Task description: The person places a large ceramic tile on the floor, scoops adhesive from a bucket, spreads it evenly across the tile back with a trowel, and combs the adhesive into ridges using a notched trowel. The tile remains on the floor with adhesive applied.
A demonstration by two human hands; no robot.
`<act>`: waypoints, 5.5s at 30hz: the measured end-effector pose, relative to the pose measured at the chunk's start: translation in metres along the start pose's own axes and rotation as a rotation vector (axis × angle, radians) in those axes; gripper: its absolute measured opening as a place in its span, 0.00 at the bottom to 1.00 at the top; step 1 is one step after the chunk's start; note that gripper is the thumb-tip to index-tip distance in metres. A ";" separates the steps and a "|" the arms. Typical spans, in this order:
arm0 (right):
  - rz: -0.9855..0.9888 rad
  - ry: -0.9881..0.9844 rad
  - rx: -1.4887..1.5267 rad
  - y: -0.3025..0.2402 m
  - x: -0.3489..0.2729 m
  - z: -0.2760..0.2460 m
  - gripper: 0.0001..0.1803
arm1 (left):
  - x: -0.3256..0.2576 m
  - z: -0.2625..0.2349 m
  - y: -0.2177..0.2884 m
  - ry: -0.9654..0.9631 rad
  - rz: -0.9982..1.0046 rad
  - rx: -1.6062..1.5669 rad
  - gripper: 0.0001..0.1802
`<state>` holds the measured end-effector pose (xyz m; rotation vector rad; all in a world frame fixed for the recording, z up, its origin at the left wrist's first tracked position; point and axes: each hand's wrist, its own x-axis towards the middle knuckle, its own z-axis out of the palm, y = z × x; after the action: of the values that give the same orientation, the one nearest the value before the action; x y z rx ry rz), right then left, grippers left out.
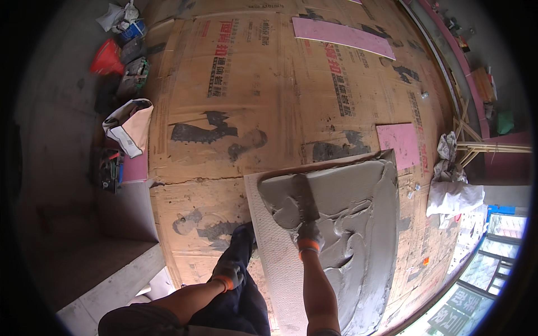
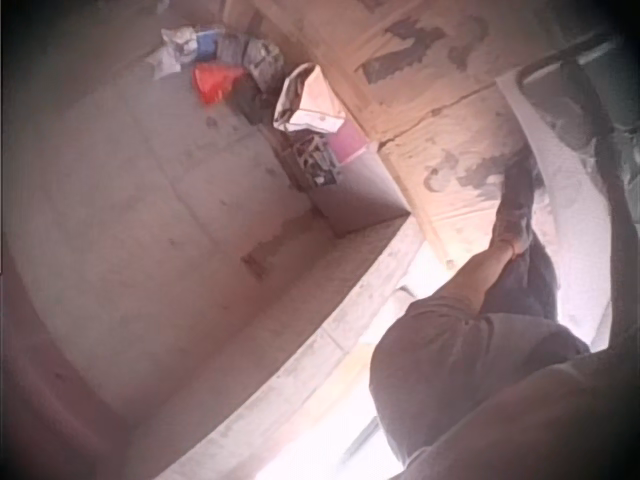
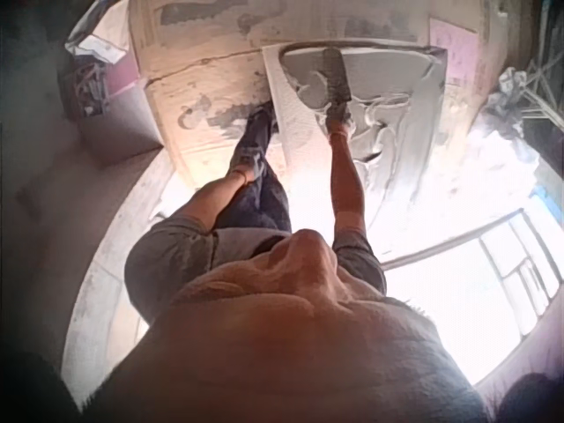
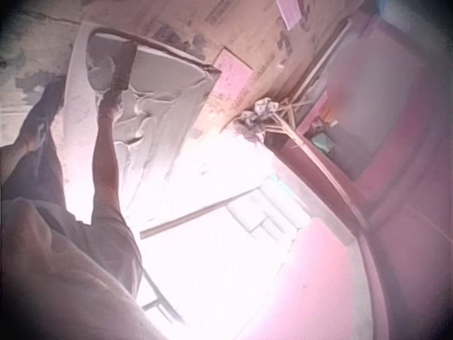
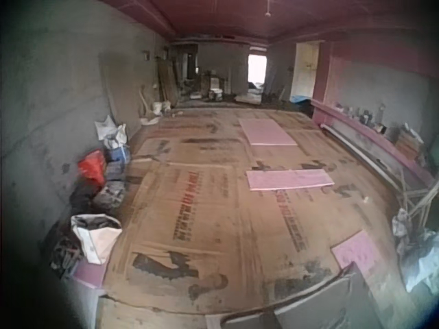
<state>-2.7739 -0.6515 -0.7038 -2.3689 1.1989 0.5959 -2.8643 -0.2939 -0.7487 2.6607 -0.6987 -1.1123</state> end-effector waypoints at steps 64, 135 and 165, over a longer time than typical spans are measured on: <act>-0.129 -0.468 0.211 -0.102 0.192 -0.058 0.18 | 0.094 -0.104 0.060 -0.148 0.058 0.141 0.15; -0.197 -0.350 0.270 0.040 -0.170 0.170 0.23 | -0.007 -0.088 -0.007 -0.357 0.000 0.284 0.17; 0.369 0.068 1.133 -0.048 -0.255 0.151 0.24 | 0.211 -0.180 0.071 -0.113 0.365 -0.080 0.33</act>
<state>-2.8989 -0.3801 -0.6806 -1.2293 1.4637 -0.1021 -2.6331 -0.4622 -0.7302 2.2926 -1.0829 -1.1621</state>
